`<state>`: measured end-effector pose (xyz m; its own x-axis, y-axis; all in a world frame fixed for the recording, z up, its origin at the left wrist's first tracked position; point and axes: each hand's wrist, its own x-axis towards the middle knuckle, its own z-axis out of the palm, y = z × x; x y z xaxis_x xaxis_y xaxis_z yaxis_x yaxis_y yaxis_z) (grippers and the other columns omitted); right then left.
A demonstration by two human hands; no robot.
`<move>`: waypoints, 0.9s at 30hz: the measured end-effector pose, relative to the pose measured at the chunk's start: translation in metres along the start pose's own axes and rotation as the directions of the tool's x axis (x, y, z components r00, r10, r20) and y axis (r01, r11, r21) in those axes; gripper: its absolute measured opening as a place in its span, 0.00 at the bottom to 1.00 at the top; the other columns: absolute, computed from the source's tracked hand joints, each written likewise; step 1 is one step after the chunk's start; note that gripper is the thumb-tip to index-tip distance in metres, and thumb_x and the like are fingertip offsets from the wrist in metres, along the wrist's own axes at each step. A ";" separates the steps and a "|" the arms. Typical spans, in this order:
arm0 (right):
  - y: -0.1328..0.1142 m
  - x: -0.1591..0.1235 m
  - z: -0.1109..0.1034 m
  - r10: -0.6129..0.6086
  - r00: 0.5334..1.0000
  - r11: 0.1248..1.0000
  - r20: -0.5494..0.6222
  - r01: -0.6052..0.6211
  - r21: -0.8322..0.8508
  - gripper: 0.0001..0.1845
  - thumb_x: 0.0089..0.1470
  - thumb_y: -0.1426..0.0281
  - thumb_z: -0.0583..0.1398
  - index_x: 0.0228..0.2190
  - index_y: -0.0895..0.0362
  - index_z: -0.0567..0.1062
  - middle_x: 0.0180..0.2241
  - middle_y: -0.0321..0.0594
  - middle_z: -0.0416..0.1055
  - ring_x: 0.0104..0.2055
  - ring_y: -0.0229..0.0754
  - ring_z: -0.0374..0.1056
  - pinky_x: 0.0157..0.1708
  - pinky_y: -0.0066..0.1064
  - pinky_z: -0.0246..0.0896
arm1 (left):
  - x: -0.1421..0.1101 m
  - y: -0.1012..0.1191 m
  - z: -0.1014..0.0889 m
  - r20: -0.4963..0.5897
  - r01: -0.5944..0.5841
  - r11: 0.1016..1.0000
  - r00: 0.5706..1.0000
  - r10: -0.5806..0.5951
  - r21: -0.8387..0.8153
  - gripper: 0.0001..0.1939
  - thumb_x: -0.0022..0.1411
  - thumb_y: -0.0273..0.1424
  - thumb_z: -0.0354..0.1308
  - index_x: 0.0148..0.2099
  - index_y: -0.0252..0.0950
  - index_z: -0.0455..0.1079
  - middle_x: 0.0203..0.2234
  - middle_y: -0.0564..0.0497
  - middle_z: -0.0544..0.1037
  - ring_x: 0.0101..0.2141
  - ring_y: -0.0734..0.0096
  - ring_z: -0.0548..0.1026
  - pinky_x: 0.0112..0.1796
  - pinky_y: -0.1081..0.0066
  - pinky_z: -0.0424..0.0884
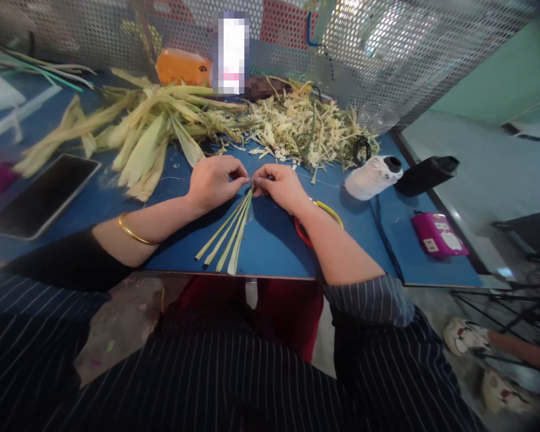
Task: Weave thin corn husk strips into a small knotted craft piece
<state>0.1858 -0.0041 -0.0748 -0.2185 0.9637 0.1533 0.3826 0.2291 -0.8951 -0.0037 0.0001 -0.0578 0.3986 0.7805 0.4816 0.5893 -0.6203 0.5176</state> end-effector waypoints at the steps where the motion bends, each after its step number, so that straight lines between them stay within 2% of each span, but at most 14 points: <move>1: 0.000 0.000 -0.001 -0.003 1.000 1.000 0.004 0.003 -0.006 0.03 0.52 0.72 0.61 0.27 0.58 0.73 0.22 0.34 0.73 0.25 0.35 0.73 0.26 0.24 0.65 | 0.000 -0.001 0.000 -0.002 0.010 1.000 1.000 -0.010 -0.016 0.04 0.54 0.31 0.60 0.31 0.38 0.76 0.28 0.49 0.78 0.31 0.66 0.73 0.33 0.68 0.64; 9: 0.001 0.001 -0.005 -0.001 1.000 0.998 -0.024 -0.001 -0.060 0.04 0.54 0.73 0.58 0.27 0.57 0.72 0.20 0.32 0.70 0.22 0.33 0.70 0.26 0.25 0.62 | 0.003 -0.009 0.002 0.025 0.125 0.985 0.992 -0.123 -0.123 0.08 0.54 0.34 0.60 0.31 0.36 0.77 0.25 0.49 0.79 0.26 0.70 0.71 0.28 0.71 0.63; 13: -0.002 0.000 -0.004 0.017 1.000 0.998 -0.023 -0.018 -0.064 0.05 0.55 0.73 0.58 0.27 0.57 0.70 0.19 0.31 0.68 0.21 0.33 0.68 0.26 0.25 0.61 | 0.004 -0.010 0.003 0.036 0.130 0.979 0.991 -0.126 -0.158 0.08 0.54 0.34 0.60 0.32 0.35 0.77 0.26 0.49 0.79 0.27 0.70 0.71 0.29 0.71 0.63; 16: -0.003 0.000 -0.003 -0.017 1.000 0.998 -0.002 0.016 -0.065 0.00 0.52 0.73 0.60 0.30 0.58 0.73 0.24 0.33 0.71 0.22 0.33 0.68 0.27 0.27 0.62 | 0.004 -0.010 0.004 0.044 0.135 0.974 0.991 -0.129 -0.180 0.08 0.54 0.34 0.60 0.31 0.35 0.77 0.25 0.50 0.78 0.26 0.71 0.70 0.28 0.72 0.62; 20: 0.000 0.003 0.001 -0.067 0.998 0.991 -0.005 0.066 -0.114 0.09 0.48 0.75 0.62 0.35 0.57 0.77 0.30 0.34 0.72 0.22 0.33 0.67 0.28 0.29 0.64 | 0.005 -0.010 0.004 0.057 0.132 0.968 0.991 -0.122 -0.213 0.08 0.54 0.33 0.60 0.31 0.34 0.77 0.23 0.51 0.77 0.24 0.73 0.68 0.27 0.72 0.61; 25: 0.001 0.007 0.007 -0.099 0.995 0.973 -0.029 0.090 -0.214 0.01 0.49 0.71 0.63 0.27 0.57 0.76 0.26 0.33 0.67 0.22 0.33 0.64 0.28 0.29 0.60 | 0.006 -0.009 0.005 0.068 0.148 0.965 0.988 -0.136 -0.217 0.08 0.54 0.33 0.60 0.31 0.34 0.77 0.22 0.51 0.75 0.24 0.73 0.68 0.26 0.72 0.59; 27: -0.001 0.007 0.007 -0.105 0.994 0.967 -0.034 0.094 -0.235 0.06 0.50 0.69 0.63 0.24 0.57 0.73 0.24 0.33 0.66 0.22 0.33 0.63 0.28 0.29 0.59 | 0.006 -0.009 0.005 0.071 0.152 0.963 0.988 -0.140 -0.224 0.08 0.54 0.33 0.60 0.31 0.34 0.77 0.21 0.52 0.75 0.24 0.73 0.67 0.26 0.72 0.59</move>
<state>0.1772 0.0011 -0.0760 -0.2270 0.9384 0.2604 0.5605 0.3445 -0.7531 -0.0032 0.0111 -0.0635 0.3611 0.8630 0.3534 0.4705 -0.4957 0.7300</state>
